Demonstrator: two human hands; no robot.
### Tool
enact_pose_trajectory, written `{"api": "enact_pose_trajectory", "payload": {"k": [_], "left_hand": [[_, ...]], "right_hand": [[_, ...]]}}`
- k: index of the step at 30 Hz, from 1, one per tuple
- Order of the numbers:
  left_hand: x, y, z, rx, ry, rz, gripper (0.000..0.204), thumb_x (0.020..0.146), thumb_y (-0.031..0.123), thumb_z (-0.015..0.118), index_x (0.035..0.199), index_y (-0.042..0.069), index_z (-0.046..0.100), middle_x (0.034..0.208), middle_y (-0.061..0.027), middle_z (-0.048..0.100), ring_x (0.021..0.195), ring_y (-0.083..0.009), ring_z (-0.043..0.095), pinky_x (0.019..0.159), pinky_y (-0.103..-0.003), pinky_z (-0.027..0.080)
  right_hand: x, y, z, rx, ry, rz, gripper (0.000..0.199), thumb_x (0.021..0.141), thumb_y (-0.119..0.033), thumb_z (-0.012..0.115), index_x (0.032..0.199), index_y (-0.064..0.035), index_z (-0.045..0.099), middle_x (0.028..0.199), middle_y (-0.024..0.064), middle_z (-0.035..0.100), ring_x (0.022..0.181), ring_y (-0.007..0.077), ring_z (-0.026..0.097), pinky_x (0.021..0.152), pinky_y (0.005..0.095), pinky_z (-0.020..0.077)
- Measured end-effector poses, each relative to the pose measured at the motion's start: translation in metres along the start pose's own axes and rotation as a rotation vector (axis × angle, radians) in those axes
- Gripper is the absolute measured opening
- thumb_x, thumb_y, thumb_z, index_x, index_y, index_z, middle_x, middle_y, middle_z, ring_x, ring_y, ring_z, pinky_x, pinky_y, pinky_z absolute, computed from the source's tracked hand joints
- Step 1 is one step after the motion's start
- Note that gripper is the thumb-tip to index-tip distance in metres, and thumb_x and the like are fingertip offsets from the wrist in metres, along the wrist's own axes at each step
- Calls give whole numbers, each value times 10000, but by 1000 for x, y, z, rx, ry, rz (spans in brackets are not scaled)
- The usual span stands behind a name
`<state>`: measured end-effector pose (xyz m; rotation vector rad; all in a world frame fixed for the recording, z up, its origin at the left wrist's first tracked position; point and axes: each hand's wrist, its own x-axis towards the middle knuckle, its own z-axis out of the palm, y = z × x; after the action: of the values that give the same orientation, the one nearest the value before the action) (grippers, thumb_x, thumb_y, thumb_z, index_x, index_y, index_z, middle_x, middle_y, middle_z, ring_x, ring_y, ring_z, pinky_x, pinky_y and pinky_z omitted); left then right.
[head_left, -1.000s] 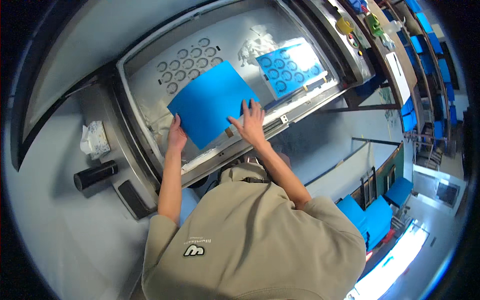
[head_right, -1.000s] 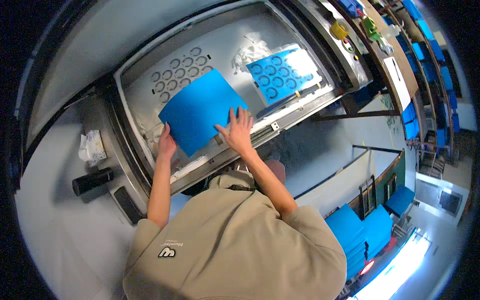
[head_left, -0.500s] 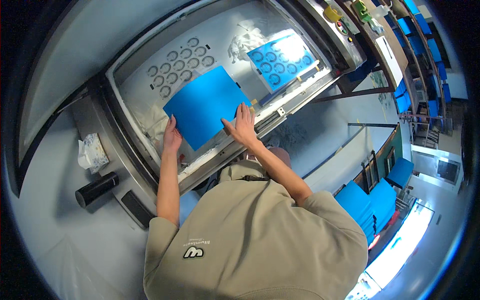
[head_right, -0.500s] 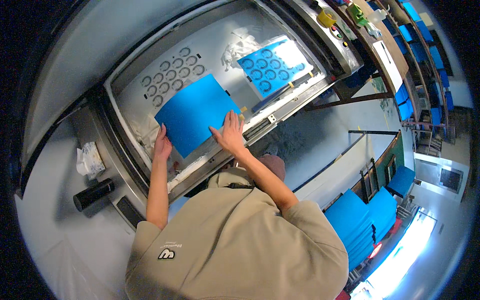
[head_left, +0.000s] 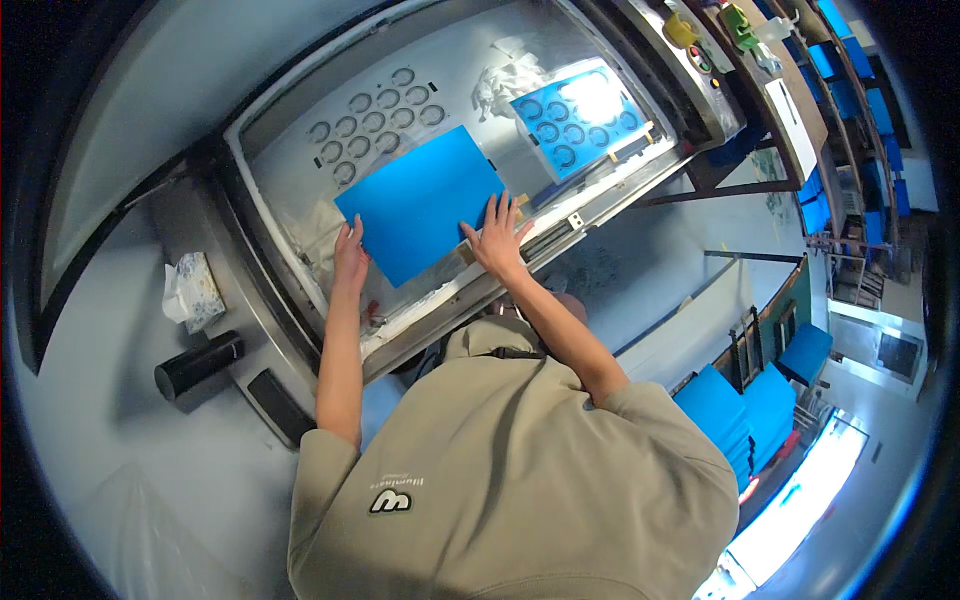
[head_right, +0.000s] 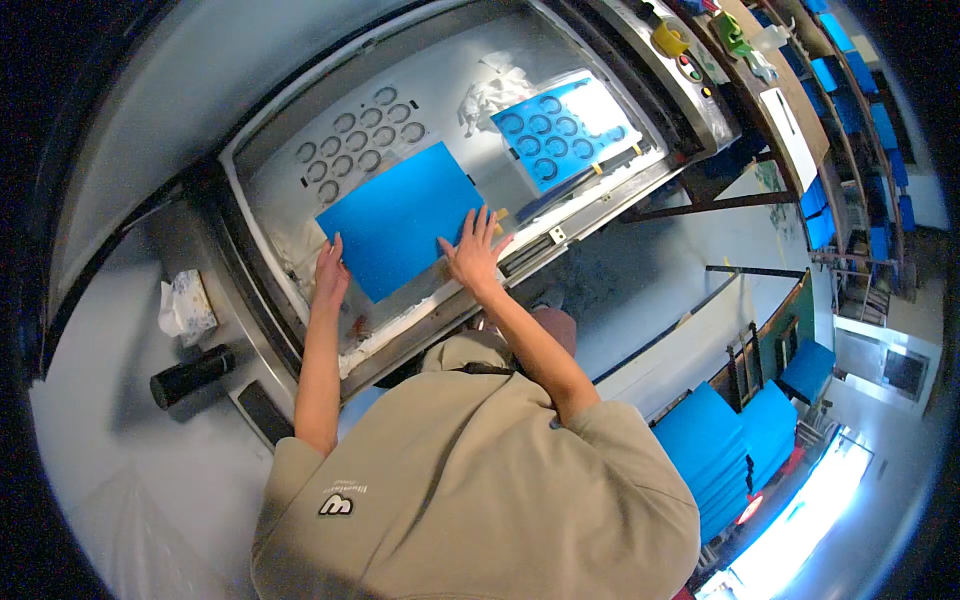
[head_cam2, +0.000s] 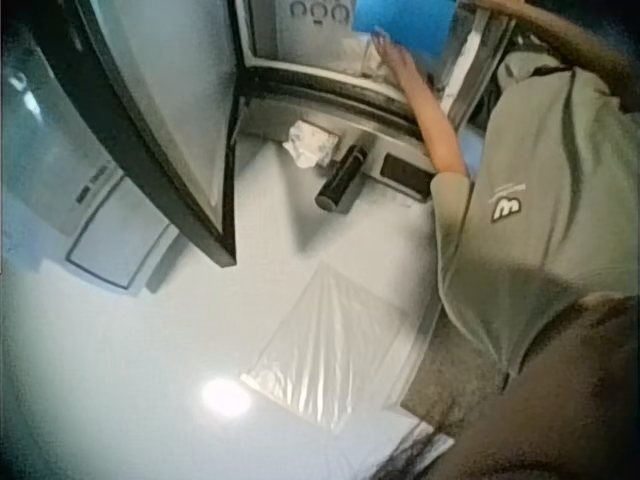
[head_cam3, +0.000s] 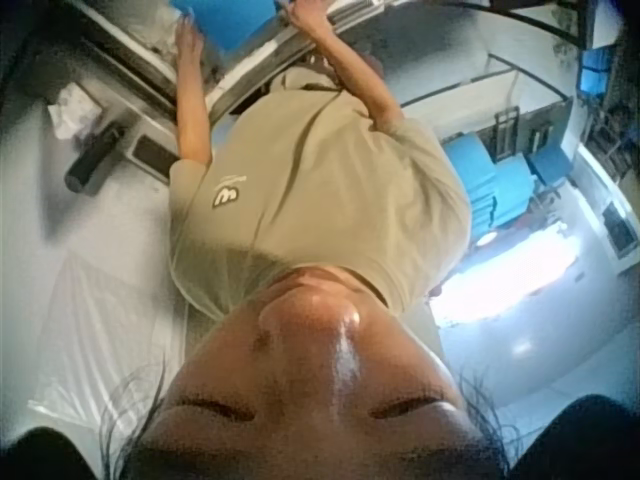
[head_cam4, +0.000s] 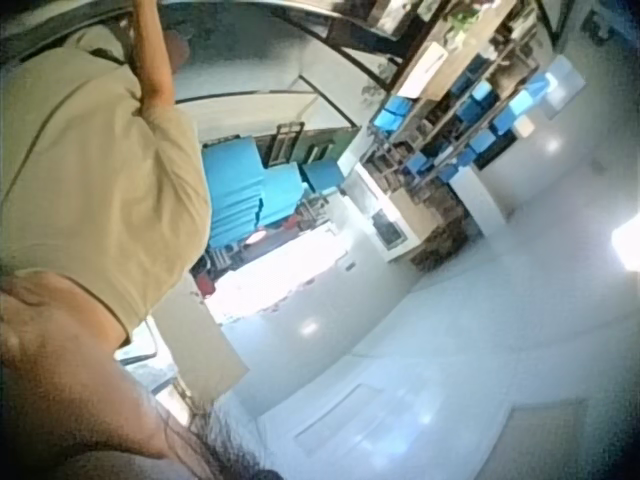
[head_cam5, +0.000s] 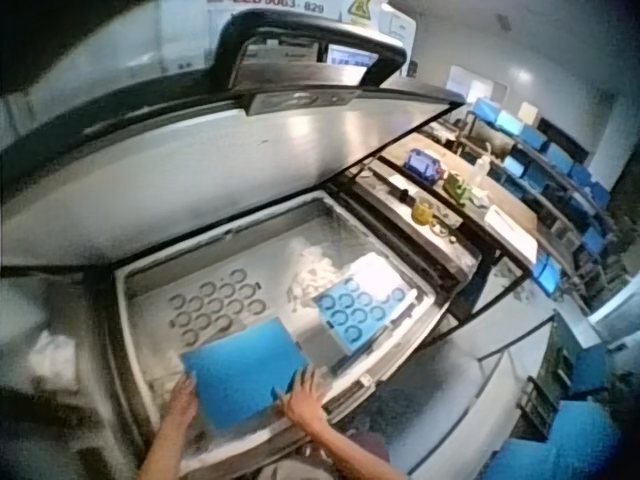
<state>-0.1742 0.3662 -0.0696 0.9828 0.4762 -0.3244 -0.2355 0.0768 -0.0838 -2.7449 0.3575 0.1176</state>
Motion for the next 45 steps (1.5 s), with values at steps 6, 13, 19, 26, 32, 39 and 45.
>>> {"api": "enact_pose_trajectory", "payload": {"k": [6, 13, 19, 26, 32, 39, 45], "left_hand": [[-3, -1, 19, 143, 173, -46, 747, 1002, 265, 634, 1555, 12, 201, 1393, -92, 541, 1134, -199, 615, 860, -362, 548], [6, -12, 3, 86, 93, -25, 804, 990, 292, 650, 1567, 18, 164, 1370, -94, 560, 1107, -211, 638, 823, -370, 566], [14, -15, -5, 45, 76, -59, 839, 976, 264, 673, 1580, 45, 134, 1449, -91, 499, 1223, -236, 565, 939, -407, 524], [11, -13, -5, 1, 21, -29, 620, 997, 259, 640, 1497, 50, 339, 1348, -64, 577, 1147, -207, 605, 878, -390, 543], [14, -14, -11, -42, -66, -29, 394, 1017, 228, 604, 1373, 100, 491, 1262, -12, 620, 1035, -145, 637, 814, -319, 547], [11, -11, -8, -28, -38, -9, 384, 1017, 232, 607, 1359, 101, 495, 1228, 0, 632, 1029, -135, 639, 808, -307, 545], [-10, 6, 20, 44, -10, 10, 443, 997, 157, 630, 1399, 65, 468, 1274, -62, 625, 1069, -176, 641, 859, -327, 550]], "right_hand": [[-7, 3, 5, -28, 3, 44, 973, 934, -673, 461, 1566, 14, 189, 1649, 219, 88, 1528, 405, 22, 1076, 790, 18], [-12, -11, -5, -65, -15, 49, 1175, 795, -778, 571, 1568, 11, 168, 1635, 266, 60, 1505, 466, 48, 1064, 799, 26], [-14, -13, -7, -56, 40, 10, 1177, 778, -784, 587, 1562, 5, 204, 1622, 287, 91, 1494, 485, 81, 1050, 811, 58], [-16, -8, -7, -5, 45, -44, 1071, 836, -750, 548, 1548, -3, 263, 1622, 257, 148, 1501, 436, 137, 1056, 803, 71], [-13, -3, 0, -13, 82, -52, 1037, 857, -741, 538, 1555, -26, 258, 1618, 254, 162, 1495, 452, 147, 1037, 817, 106], [-11, 2, -2, -16, 80, -57, 1012, 858, -722, 552, 1537, -17, 299, 1617, 244, 174, 1501, 436, 136, 1039, 811, 99], [21, 28, -8, 76, 132, -102, 1018, 825, -677, 652, 1500, 16, 336, 1575, 298, 235, 1473, 466, 201, 1099, 707, 206]]}}
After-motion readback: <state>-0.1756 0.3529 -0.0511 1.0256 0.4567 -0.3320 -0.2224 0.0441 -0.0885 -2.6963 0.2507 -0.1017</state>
